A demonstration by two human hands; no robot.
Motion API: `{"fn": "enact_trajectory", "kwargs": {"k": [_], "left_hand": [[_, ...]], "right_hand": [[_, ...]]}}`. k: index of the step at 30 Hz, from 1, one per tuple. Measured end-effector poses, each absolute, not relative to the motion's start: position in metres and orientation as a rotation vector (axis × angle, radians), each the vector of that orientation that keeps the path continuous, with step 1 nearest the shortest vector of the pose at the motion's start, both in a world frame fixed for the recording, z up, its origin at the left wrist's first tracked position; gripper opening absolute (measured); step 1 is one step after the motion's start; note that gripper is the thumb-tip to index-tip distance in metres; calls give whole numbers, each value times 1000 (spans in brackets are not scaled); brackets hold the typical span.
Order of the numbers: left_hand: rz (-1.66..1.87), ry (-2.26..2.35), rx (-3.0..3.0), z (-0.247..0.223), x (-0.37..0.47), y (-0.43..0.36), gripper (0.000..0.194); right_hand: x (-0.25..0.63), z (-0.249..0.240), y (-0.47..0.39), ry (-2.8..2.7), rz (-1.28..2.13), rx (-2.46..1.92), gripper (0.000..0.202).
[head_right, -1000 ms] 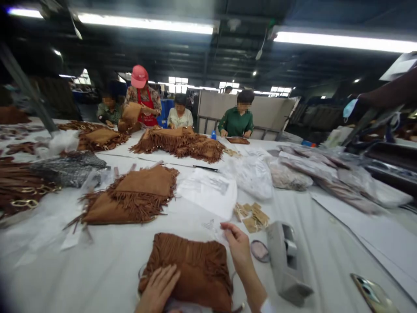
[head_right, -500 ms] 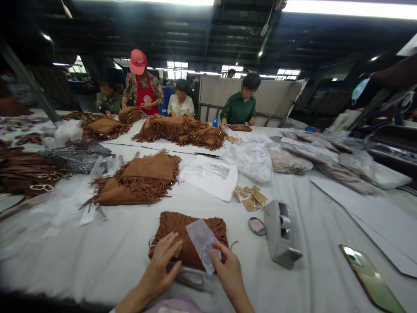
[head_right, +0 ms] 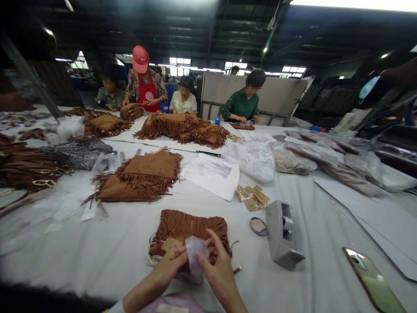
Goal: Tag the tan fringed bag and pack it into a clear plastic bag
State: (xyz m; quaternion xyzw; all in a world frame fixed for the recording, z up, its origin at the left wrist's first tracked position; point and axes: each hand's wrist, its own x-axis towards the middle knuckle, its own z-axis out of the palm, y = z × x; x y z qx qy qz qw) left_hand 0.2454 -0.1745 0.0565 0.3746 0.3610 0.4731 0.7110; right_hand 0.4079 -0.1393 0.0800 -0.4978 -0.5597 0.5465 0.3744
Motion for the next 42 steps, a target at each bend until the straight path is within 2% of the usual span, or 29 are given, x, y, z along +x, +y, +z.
{"fn": "enact_trajectory", "kwargs": {"k": [2,4,8,10,13,17,20,24,27,31,39,42], "left_hand": [[1003,796,815,53,242,-178,52],[958,784,850,50,239,-182,51],[909,911,993,45,230,-188,53],[926,1116,1146,42,221,-190,47],[979,1489,1476,37,200,-187,33],[641,1609,1879,36,183,-176,65],[339,1599,2053,39,186,-169,60],[271,1611,2152,41,193,-167,48],[350,1530,2165,39,193,-172,44],[548,1400,2149,42,187,-182,49],[1383,1509,1633,54,164,-184,44],[1544,1503,1370,51,164,-180,48]], "right_hand": [[407,73,-139,-1444,1473,-1275,94],[406,70,-141,-1409,1681,-1204,95],[400,60,-145,-1231,1925,-1194,53],[398,54,-143,-1189,1886,-1268,43],[398,46,-136,-1185,1696,-1366,41],[402,41,-125,-1285,1531,-1403,44],[405,39,-118,-1390,1466,-1416,47],[408,40,-114,-1442,1404,-1450,46],[407,44,-112,-1491,1332,-1470,43],[400,53,-110,-1571,1229,-1477,40],[343,70,-101,-1722,1470,-1256,38],[316,59,-97,-1833,1394,-1224,38]]}}
